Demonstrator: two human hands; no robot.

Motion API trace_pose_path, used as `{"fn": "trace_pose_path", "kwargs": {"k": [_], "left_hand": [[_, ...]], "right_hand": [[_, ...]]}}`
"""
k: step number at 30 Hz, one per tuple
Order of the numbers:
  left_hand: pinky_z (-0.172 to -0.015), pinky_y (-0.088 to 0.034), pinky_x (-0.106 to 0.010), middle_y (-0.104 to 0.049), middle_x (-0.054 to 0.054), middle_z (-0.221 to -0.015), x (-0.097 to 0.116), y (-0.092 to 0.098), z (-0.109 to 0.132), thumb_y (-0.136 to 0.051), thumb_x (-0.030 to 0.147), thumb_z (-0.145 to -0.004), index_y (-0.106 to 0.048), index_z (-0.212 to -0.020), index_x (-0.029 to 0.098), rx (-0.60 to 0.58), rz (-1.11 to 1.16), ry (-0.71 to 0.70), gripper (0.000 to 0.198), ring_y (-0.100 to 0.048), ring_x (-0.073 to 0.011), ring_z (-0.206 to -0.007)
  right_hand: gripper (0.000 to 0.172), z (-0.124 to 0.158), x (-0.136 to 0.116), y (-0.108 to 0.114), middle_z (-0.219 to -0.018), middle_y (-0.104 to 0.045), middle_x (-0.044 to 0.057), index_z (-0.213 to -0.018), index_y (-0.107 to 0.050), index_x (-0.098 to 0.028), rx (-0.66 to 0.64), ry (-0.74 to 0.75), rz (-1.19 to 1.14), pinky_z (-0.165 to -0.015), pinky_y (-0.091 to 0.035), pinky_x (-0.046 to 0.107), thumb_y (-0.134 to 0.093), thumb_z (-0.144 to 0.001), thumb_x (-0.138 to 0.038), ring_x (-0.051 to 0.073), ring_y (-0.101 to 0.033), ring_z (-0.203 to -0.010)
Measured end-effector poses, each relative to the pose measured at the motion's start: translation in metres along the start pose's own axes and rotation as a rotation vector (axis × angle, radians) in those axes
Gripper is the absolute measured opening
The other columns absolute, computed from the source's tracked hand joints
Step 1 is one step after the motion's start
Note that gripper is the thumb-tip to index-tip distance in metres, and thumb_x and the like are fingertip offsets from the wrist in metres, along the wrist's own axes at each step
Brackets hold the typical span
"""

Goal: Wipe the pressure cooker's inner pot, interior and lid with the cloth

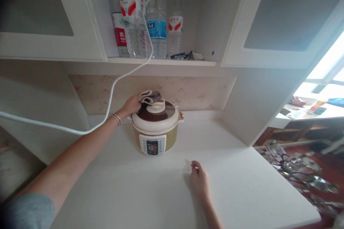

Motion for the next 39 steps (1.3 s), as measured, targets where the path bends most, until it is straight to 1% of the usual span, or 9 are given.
{"fn": "trace_pose_path", "kwargs": {"k": [8,11,15,20,24,29,32,35,39], "left_hand": [[-0.082,-0.052,-0.038,-0.072,-0.013,-0.102,-0.007,0.016,0.056,-0.051,0.017,-0.084,-0.060,-0.121,0.017,-0.138,-0.252,0.060,0.037,-0.068,-0.0305,-0.094],[-0.084,-0.052,-0.038,-0.071,-0.012,-0.103,0.016,0.019,0.092,-0.051,0.015,-0.083,-0.058,-0.123,0.019,-0.133,-0.292,0.027,0.040,-0.068,-0.0297,-0.095],[-0.102,-0.043,-0.036,-0.055,-0.014,-0.136,0.056,0.001,0.126,-0.042,0.001,-0.079,-0.049,-0.135,0.016,-0.033,-0.254,-0.238,0.059,-0.051,-0.0254,-0.126],[-0.115,-0.026,-0.043,-0.045,-0.014,-0.145,0.093,-0.031,0.113,-0.046,0.005,-0.080,-0.047,-0.137,0.016,-0.007,-0.188,-0.447,0.058,-0.036,-0.0262,-0.137],[-0.115,-0.021,-0.047,-0.040,-0.017,-0.148,0.117,-0.048,0.090,-0.054,0.013,-0.079,-0.044,-0.138,0.014,-0.020,-0.162,-0.484,0.060,-0.031,-0.0300,-0.139],[-0.116,-0.019,-0.048,-0.037,-0.021,-0.148,0.127,-0.051,0.086,-0.061,0.025,-0.078,-0.040,-0.140,0.008,-0.037,-0.088,-0.522,0.068,-0.028,-0.0325,-0.140],[-0.116,-0.023,-0.044,-0.043,-0.017,-0.145,0.121,-0.044,0.094,-0.060,0.022,-0.078,-0.043,-0.138,0.010,-0.095,0.036,-0.622,0.063,-0.030,-0.0281,-0.139],[-0.116,-0.027,-0.044,-0.046,-0.016,-0.142,0.103,-0.032,0.105,-0.062,0.026,-0.079,-0.047,-0.135,0.012,-0.098,0.130,-0.626,0.060,-0.032,-0.0277,-0.139],[-0.116,-0.027,-0.045,-0.036,-0.012,-0.151,0.056,-0.019,0.119,-0.057,0.040,-0.088,-0.041,-0.141,0.017,-0.033,0.137,-0.459,0.060,-0.028,-0.0266,-0.142]], "right_hand": [[0.037,-0.002,-0.004,-0.006,-0.076,-0.070,0.004,-0.097,-0.068,-0.023,-0.055,0.052,0.078,-0.063,-0.045,0.029,-0.046,-0.078,-0.045,0.020,-0.063,-0.065],[0.032,0.001,-0.006,-0.008,-0.082,-0.071,0.003,-0.097,-0.069,-0.025,-0.082,0.093,0.092,-0.064,-0.046,0.029,-0.048,-0.079,-0.043,0.020,-0.063,-0.067],[0.031,0.004,-0.008,-0.009,-0.088,-0.072,0.003,-0.097,-0.068,-0.026,-0.091,0.129,0.110,-0.066,-0.046,0.030,-0.047,-0.081,-0.043,0.019,-0.062,-0.066],[0.033,0.011,-0.015,-0.006,-0.084,-0.072,0.004,-0.093,-0.068,-0.024,-0.036,0.060,-0.018,-0.063,-0.049,0.031,-0.050,-0.078,-0.047,0.019,-0.063,-0.063],[0.036,0.017,-0.067,0.003,-0.089,-0.072,0.008,-0.093,-0.066,-0.020,0.016,0.024,-0.225,-0.062,-0.053,0.031,-0.054,-0.079,-0.050,0.021,-0.066,-0.070],[0.035,-0.004,-0.200,0.022,-0.113,-0.066,0.008,-0.109,-0.064,-0.020,0.132,0.452,-0.277,-0.087,-0.051,0.038,-0.049,-0.090,-0.046,0.023,-0.061,-0.102],[0.042,-0.031,-0.259,0.009,-0.131,-0.057,0.007,-0.125,-0.057,-0.022,0.082,0.634,-0.114,-0.106,-0.039,0.044,-0.040,-0.095,-0.045,0.024,-0.050,-0.123],[0.049,-0.060,-0.276,-0.023,-0.140,-0.049,0.007,-0.132,-0.054,-0.021,-0.035,0.650,0.097,-0.113,-0.023,0.054,-0.032,-0.098,-0.048,0.028,-0.037,-0.135],[0.050,-0.101,-0.267,-0.046,-0.144,-0.046,0.008,-0.133,-0.053,-0.020,-0.030,0.671,0.193,-0.114,-0.012,0.061,-0.033,-0.098,-0.049,0.030,-0.032,-0.138]]}}
Point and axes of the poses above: each hand's wrist, its own z-axis away from the middle knuckle, its own y-axis out of the back of the hand, x = y × z, the point moved 2 cm from there along -z, towards the middle knuckle
